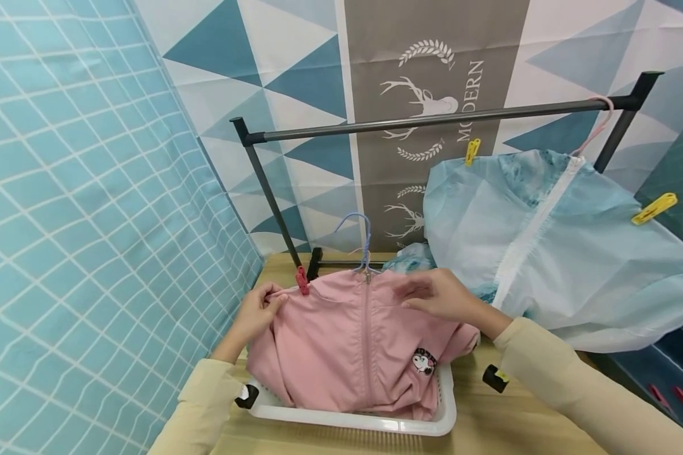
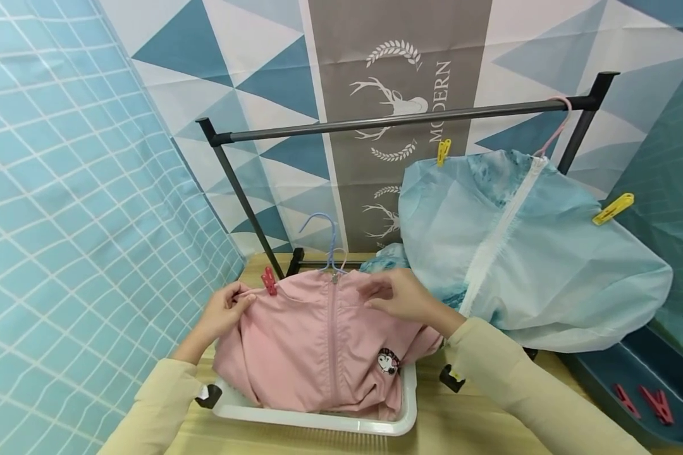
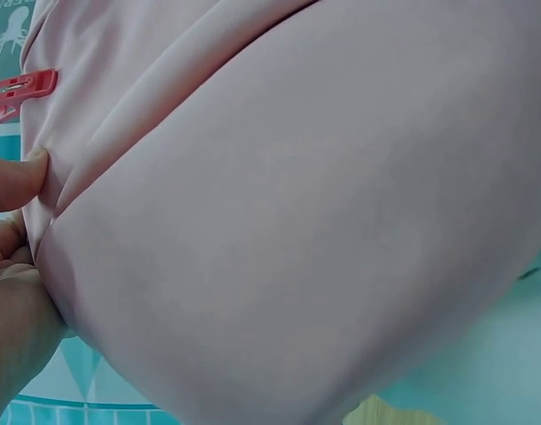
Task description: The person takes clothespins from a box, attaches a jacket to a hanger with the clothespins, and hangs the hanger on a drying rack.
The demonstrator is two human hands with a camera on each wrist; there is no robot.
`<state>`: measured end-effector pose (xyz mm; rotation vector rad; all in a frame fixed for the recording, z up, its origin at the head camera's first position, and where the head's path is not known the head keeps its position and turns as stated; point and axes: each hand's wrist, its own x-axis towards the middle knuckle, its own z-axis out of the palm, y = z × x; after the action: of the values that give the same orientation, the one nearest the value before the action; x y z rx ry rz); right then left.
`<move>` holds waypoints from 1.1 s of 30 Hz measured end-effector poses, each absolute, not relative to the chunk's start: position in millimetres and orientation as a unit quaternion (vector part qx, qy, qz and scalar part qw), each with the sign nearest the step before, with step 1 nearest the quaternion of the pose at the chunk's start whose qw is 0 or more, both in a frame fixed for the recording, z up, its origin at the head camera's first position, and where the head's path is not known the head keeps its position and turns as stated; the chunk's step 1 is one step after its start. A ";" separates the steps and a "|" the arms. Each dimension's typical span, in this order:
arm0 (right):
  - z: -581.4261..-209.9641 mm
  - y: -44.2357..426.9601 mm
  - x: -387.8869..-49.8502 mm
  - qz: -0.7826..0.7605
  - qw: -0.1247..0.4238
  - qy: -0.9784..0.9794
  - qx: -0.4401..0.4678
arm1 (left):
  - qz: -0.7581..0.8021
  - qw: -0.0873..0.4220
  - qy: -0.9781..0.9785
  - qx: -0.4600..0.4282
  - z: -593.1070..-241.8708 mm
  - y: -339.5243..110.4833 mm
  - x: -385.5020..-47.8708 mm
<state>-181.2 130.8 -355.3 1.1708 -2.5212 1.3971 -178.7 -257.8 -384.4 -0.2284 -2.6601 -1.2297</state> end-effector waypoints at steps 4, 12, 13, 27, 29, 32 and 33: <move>-358.8 144.4 -174.4 0.460 0.017 -0.808 0.368 | -0.411 0.100 -0.903 -0.072 -386.5 -258.9 -173.4; -370.5 182.6 -161.9 0.456 0.041 -0.819 0.346 | -0.408 0.094 -0.906 -0.058 -393.7 -261.1 -165.3; -372.3 188.5 -160.6 0.457 0.038 -0.819 0.343 | -0.408 0.095 -0.906 -0.058 -394.3 -261.2 -164.4; -389.7 267.0 -149.6 0.452 0.035 -0.847 0.276 | -0.399 0.109 -0.907 -0.078 -387.5 -263.3 -166.8; -389.0 276.5 -149.0 0.440 0.044 -0.858 0.264 | -0.400 0.106 -0.907 -0.078 -384.2 -263.2 -167.9; -386.2 290.8 -148.5 0.426 0.053 -0.869 0.246 | -0.402 0.103 -0.906 -0.078 -379.8 -263.8 -169.2; -385.3 295.6 -148.6 0.423 0.054 -0.873 0.238 | -0.405 0.102 -0.905 -0.076 -378.5 -263.8 -169.3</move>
<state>-148.6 295.6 -385.3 0.7217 -2.6512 1.2868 -169.3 -263.8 -378.5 -0.2254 -2.6733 -1.1954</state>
